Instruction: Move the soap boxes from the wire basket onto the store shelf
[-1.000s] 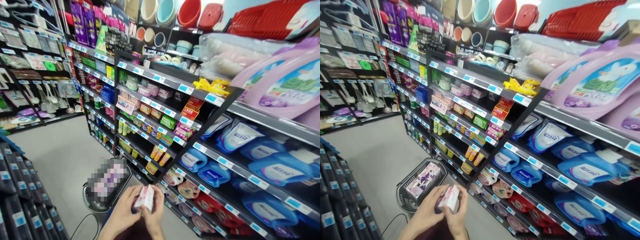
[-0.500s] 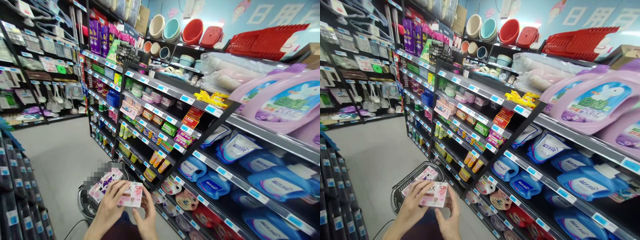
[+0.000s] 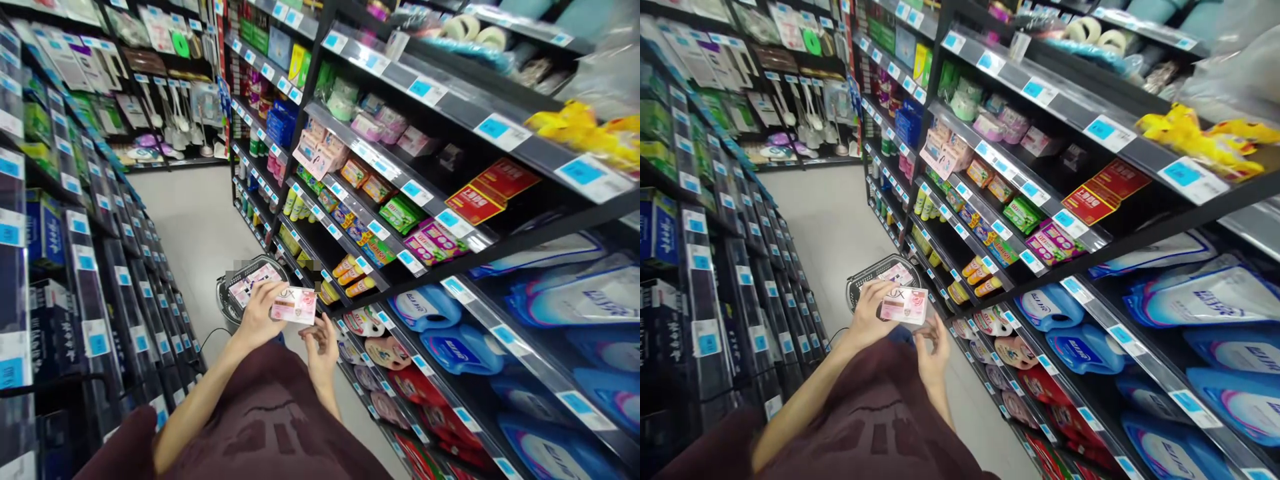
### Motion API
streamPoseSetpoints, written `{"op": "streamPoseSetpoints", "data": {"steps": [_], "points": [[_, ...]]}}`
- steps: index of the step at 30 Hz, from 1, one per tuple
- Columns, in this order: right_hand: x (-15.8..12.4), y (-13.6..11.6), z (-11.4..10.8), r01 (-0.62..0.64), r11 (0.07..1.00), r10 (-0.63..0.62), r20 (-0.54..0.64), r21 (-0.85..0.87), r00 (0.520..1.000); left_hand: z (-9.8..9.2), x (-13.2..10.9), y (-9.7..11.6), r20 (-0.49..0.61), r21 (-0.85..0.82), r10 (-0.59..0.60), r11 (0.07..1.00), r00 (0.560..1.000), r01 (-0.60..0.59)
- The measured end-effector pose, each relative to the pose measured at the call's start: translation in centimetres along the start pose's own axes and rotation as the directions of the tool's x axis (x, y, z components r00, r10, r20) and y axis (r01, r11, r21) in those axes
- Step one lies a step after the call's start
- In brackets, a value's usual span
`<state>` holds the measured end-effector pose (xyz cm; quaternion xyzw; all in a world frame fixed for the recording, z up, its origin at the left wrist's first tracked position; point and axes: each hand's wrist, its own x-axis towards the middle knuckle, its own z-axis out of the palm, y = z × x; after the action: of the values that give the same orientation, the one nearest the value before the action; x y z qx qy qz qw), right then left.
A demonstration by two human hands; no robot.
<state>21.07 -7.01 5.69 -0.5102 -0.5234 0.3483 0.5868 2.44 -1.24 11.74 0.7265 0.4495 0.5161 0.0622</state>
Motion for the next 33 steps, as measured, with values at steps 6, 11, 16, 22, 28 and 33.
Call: {"op": "streamPoseSetpoints", "data": {"steps": [6, 11, 16, 22, 28, 33], "points": [[-0.3, 0.0, 0.1, 0.006, 1.0, -0.005, 0.019, -0.004, 1.0, -0.1, -0.1, -0.1, -0.008, -0.014, -0.058, 0.998, 0.998, 0.058], [-0.3, 0.1, 0.1, -0.021, 1.0, 0.021, 0.023, 0.005, 1.0, -0.3, -0.1, 0.0, -0.039, -0.043, -0.111, 0.993, 0.993, 0.109], [-0.2, 0.1, 0.2, -0.025, 1.0, 0.025, 0.047, 0.007, 0.999, -0.5, 0.0, 0.4, 0.022, -0.32, -0.374, 0.876, 0.927, 0.361], [0.0, 0.0, 0.4, -0.011, 1.0, 0.01, 0.089, 0.012, 0.996, -0.3, -1.1, 0.1, 0.213, -0.652, -0.458, 0.591, 0.863, 0.475], [0.0, 0.1, 0.4, -0.037, 0.999, 0.035, 0.104, 0.02, 0.994, 0.5, -2.5, -0.3, 0.253, -0.694, -0.459, 0.527, 0.851, 0.49], [0.0, 0.1, 0.5, -0.054, 0.999, 0.052, 0.11, 0.01, 0.993, 0.4, -2.4, -0.2, 0.204, -0.685, -0.482, 0.551, 0.852, 0.476]]}}
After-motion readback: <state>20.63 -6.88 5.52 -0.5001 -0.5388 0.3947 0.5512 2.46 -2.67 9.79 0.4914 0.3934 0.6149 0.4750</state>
